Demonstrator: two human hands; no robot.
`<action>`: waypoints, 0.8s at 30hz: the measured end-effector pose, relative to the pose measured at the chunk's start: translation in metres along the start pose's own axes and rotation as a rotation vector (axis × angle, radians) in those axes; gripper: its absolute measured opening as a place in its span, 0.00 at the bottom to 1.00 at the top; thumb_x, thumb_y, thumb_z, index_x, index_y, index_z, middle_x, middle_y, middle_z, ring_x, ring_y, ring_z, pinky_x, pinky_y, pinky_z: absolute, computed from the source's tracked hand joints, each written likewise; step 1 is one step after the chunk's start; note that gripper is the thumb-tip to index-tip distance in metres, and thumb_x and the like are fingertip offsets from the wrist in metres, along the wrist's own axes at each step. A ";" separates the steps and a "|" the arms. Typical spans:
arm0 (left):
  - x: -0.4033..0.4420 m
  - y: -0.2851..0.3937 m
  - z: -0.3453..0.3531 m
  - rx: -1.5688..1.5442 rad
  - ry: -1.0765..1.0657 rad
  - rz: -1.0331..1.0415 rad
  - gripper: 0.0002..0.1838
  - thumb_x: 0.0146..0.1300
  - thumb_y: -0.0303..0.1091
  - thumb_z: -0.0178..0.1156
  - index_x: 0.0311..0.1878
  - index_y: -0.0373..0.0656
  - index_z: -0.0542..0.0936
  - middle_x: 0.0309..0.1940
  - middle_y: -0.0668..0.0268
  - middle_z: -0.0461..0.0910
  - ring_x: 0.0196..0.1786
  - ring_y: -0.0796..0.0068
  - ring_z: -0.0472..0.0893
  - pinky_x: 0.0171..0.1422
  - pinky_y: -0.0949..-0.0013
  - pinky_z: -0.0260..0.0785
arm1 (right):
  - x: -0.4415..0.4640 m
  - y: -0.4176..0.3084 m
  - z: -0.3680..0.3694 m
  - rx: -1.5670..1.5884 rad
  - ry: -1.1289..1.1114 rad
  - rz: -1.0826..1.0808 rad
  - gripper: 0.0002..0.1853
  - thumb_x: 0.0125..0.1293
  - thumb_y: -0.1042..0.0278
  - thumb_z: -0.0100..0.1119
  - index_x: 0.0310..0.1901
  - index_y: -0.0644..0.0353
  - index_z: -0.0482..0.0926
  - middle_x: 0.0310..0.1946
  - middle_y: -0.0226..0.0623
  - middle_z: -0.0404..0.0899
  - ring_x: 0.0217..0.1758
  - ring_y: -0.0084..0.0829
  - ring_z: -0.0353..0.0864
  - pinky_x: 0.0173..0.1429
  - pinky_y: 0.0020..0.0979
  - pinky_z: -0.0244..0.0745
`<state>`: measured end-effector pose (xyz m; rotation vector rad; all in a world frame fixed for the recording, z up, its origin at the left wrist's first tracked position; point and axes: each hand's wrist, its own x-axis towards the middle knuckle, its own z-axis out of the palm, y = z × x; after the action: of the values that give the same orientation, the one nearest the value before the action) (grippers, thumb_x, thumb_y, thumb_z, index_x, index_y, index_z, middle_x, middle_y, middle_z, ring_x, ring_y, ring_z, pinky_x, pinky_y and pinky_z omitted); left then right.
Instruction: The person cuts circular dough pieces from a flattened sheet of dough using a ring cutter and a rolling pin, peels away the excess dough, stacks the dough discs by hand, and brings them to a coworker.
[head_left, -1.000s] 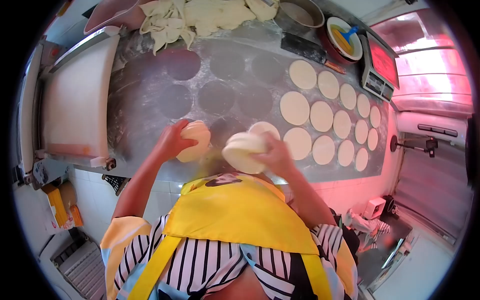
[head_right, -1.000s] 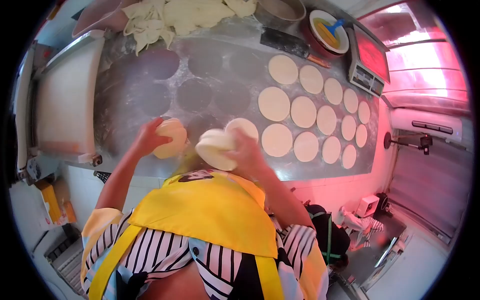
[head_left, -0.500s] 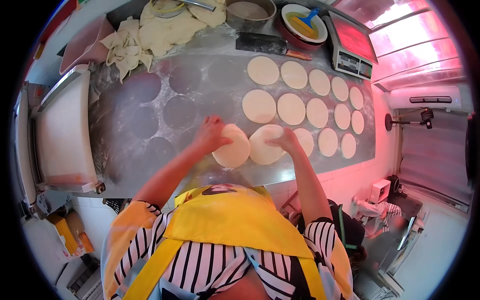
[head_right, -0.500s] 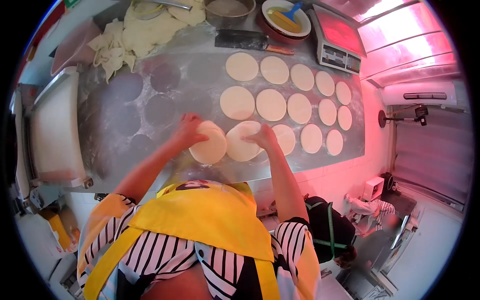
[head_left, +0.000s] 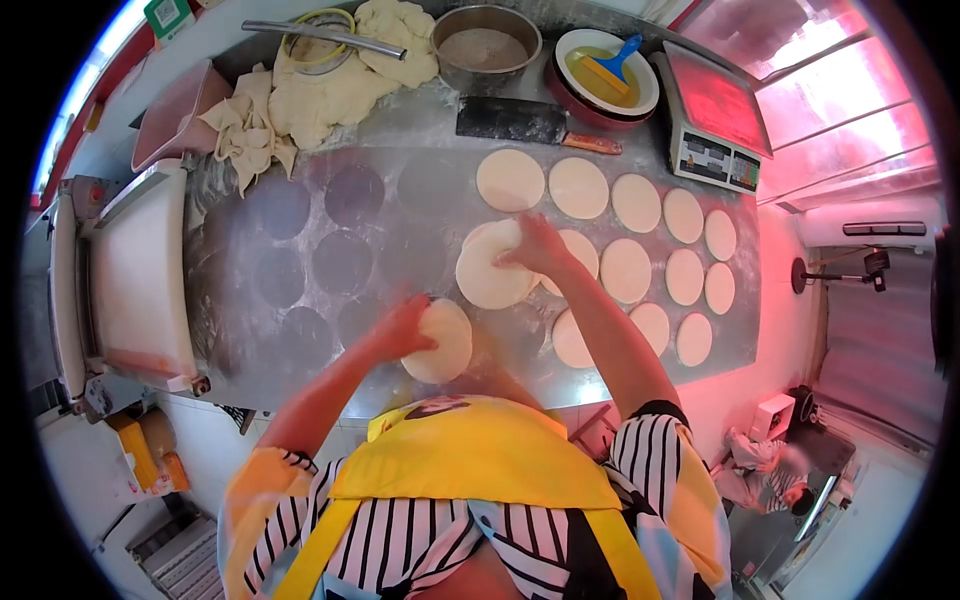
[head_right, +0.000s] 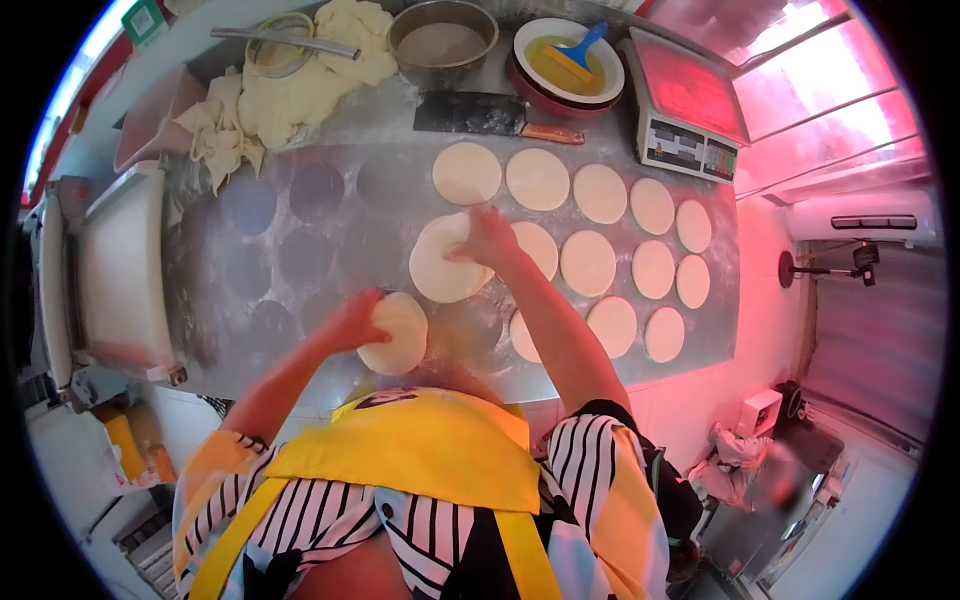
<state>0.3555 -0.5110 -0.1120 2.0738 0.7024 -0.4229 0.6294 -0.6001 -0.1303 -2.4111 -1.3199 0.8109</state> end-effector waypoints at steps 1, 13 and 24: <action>-0.010 0.011 -0.004 -0.079 -0.049 -0.050 0.35 0.40 0.40 0.73 0.52 0.41 0.70 0.43 0.52 0.78 0.47 0.52 0.77 0.51 0.56 0.68 | 0.005 0.000 -0.002 0.047 -0.080 0.044 0.46 0.34 0.51 0.75 0.56 0.64 0.67 0.52 0.48 0.71 0.56 0.45 0.71 0.57 0.40 0.68; 0.104 0.126 -0.153 -0.586 -0.101 0.381 0.32 0.40 0.32 0.71 0.52 0.41 0.70 0.43 0.67 0.74 0.48 0.74 0.73 0.55 0.68 0.66 | -0.063 -0.009 -0.019 0.541 -0.222 -0.020 0.35 0.38 0.58 0.74 0.50 0.64 0.71 0.41 0.46 0.79 0.47 0.43 0.78 0.52 0.40 0.71; 0.265 0.117 -0.110 0.097 -0.096 0.043 0.39 0.41 0.46 0.72 0.55 0.36 0.70 0.47 0.57 0.74 0.52 0.65 0.74 0.55 0.62 0.66 | -0.127 0.047 0.046 0.876 -0.112 0.218 0.40 0.40 0.56 0.74 0.55 0.63 0.68 0.47 0.48 0.77 0.52 0.44 0.75 0.56 0.40 0.69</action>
<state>0.6394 -0.3867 -0.1177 2.1397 0.5899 -0.5378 0.5796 -0.7336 -0.1469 -1.8112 -0.5283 1.2632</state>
